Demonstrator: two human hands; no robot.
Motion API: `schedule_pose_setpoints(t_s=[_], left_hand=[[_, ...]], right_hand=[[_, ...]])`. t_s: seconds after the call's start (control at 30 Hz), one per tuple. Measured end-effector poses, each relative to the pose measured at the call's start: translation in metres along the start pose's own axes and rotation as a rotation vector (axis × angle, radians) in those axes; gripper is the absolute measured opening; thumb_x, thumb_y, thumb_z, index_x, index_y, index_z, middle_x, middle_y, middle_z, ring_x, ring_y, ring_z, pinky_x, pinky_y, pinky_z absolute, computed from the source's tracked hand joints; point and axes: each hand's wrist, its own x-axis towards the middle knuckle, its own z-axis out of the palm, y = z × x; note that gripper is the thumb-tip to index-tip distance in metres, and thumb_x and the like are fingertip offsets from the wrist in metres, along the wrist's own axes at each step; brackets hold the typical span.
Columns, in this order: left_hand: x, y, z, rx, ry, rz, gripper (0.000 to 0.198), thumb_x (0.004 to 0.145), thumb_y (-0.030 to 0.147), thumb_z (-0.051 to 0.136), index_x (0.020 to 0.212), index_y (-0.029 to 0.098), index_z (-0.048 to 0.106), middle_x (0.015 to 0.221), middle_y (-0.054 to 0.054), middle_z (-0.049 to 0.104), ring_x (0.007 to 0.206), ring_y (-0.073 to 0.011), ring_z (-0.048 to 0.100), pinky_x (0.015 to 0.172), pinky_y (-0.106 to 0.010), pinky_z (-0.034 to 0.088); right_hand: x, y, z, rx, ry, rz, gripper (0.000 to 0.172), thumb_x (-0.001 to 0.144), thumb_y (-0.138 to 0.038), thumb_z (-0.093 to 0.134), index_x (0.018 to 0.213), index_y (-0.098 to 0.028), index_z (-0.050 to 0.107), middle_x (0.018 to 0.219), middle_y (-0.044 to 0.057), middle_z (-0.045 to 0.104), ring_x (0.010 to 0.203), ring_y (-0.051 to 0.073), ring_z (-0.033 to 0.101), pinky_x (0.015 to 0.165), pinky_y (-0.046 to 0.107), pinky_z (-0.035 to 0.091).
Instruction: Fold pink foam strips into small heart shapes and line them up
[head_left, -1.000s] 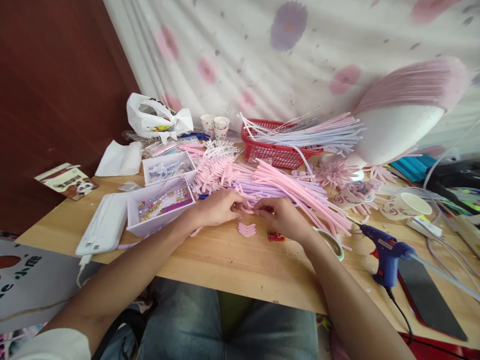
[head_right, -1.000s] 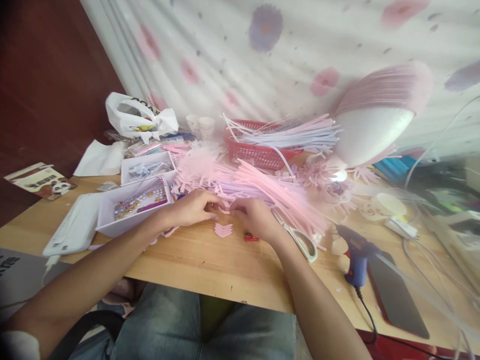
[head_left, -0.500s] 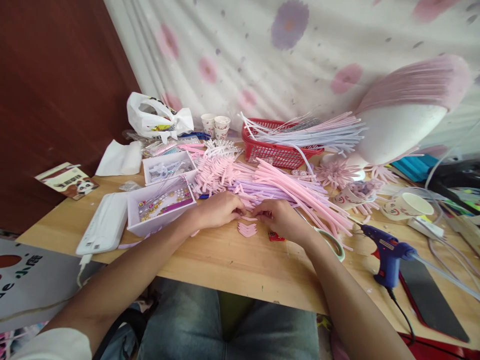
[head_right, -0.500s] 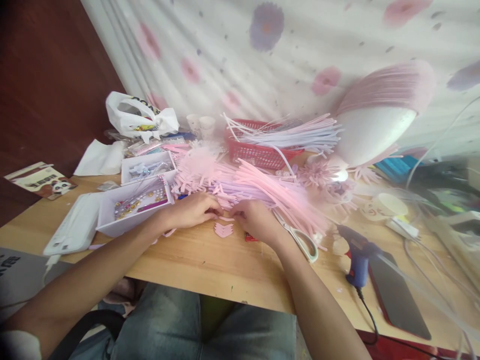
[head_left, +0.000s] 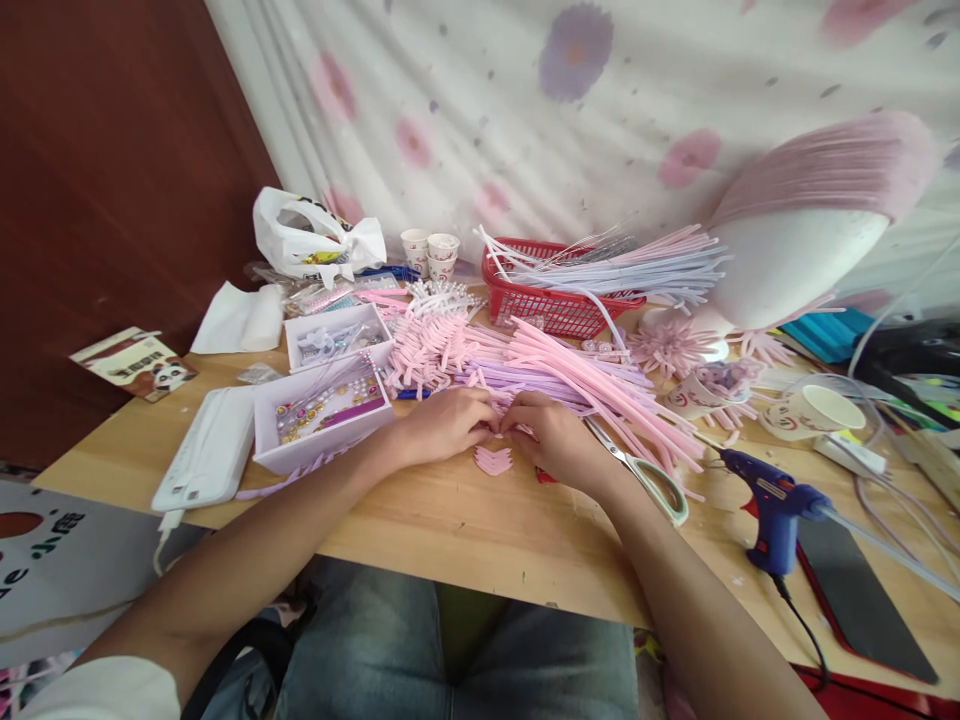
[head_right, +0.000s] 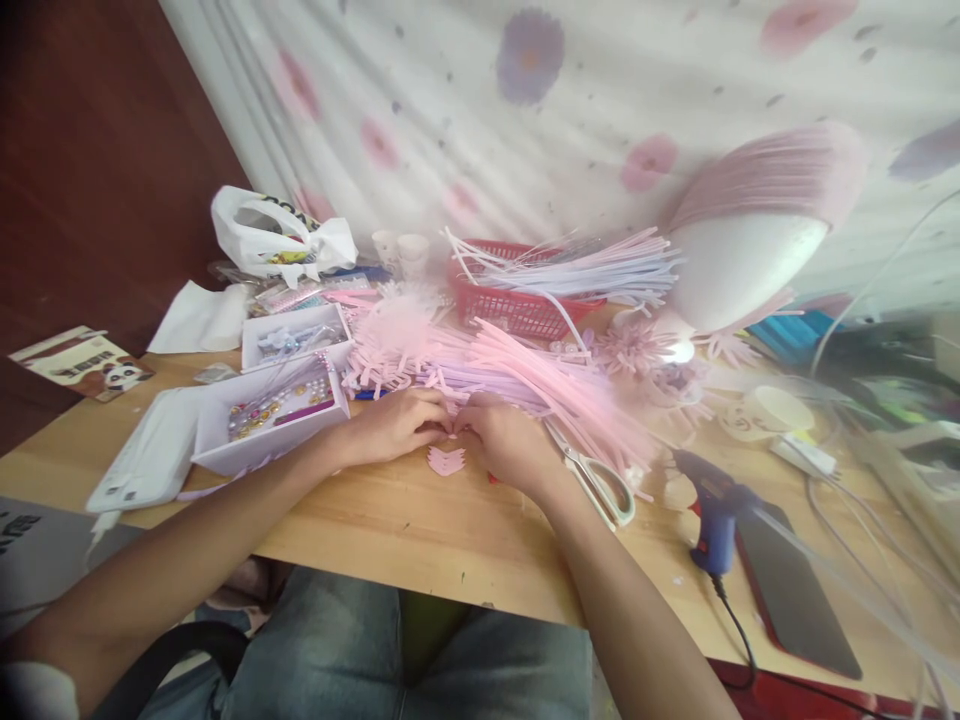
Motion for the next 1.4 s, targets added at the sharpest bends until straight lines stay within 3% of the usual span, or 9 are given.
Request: schedule_pose_setpoints(t_s=[0.17,0.33,0.73,0.93,1.13,1.3,1.4], left_hand=[[0.001,0.000,-0.006,0.026,0.104,0.003,0.014,0.093,0.015,0.058,0.096,0.015,0.072,0.096,-0.007,0.066,0.092,-0.0199,0.062,0.082,-0.030,0.046],[0.002,0.004,-0.013,-0.043,0.144,0.042,0.015,0.096,0.018,0.055,0.094,0.015,0.069,0.097,-0.008,0.065,0.096,-0.0203,0.059,0.086,-0.032,0.045],[0.004,-0.006,-0.016,-0.207,-0.016,0.160,0.017,0.096,0.022,0.055,0.090,0.019,0.070,0.098,-0.006,0.067,0.100,-0.0199,0.058,0.095,-0.033,0.040],[0.004,-0.006,-0.018,-0.280,-0.024,0.149,0.015,0.096,0.021,0.056,0.089,0.017,0.070,0.098,-0.006,0.068,0.096,-0.0183,0.061,0.092,-0.031,0.043],[0.003,-0.008,-0.015,-0.167,0.037,0.138,0.016,0.096,0.021,0.055,0.094,0.016,0.070,0.099,-0.008,0.069,0.098,-0.0193,0.062,0.091,-0.031,0.044],[0.000,-0.011,-0.015,-0.089,-0.043,0.088,0.021,0.092,0.014,0.060,0.110,0.018,0.070,0.111,-0.008,0.071,0.104,-0.0198,0.065,0.092,-0.030,0.045],[-0.001,-0.012,-0.014,-0.062,-0.100,0.071,0.025,0.089,0.007,0.059,0.106,0.019,0.073,0.110,-0.006,0.073,0.101,-0.0189,0.067,0.089,-0.028,0.047]], right_hand=[[0.002,-0.004,-0.007,0.099,0.112,-0.038,0.017,0.086,-0.006,0.058,0.087,-0.018,0.070,0.092,0.007,0.064,0.091,0.021,0.058,0.081,0.034,0.045],[0.001,-0.004,-0.011,0.175,0.193,-0.079,0.015,0.088,-0.009,0.060,0.083,-0.020,0.069,0.108,0.009,0.057,0.108,0.025,0.053,0.095,0.041,0.044],[-0.002,-0.002,-0.020,0.275,0.038,-0.152,0.013,0.091,-0.015,0.061,0.088,-0.021,0.072,0.111,0.008,0.057,0.110,0.023,0.053,0.098,0.042,0.042],[0.000,-0.003,-0.019,0.352,0.054,-0.110,0.010,0.090,-0.019,0.065,0.085,-0.021,0.073,0.107,0.007,0.058,0.106,0.022,0.056,0.097,0.041,0.043],[-0.001,0.003,-0.019,0.171,0.065,-0.103,0.012,0.086,-0.014,0.067,0.088,-0.022,0.076,0.104,0.008,0.062,0.099,0.023,0.057,0.091,0.041,0.045],[0.000,0.005,-0.012,-0.013,0.060,-0.166,0.016,0.086,-0.010,0.066,0.084,-0.021,0.078,0.100,0.009,0.065,0.097,0.024,0.054,0.084,0.038,0.045],[0.001,0.002,-0.007,-0.092,0.043,-0.183,0.016,0.086,-0.012,0.067,0.080,-0.022,0.078,0.097,0.009,0.065,0.095,0.024,0.053,0.082,0.038,0.044]])
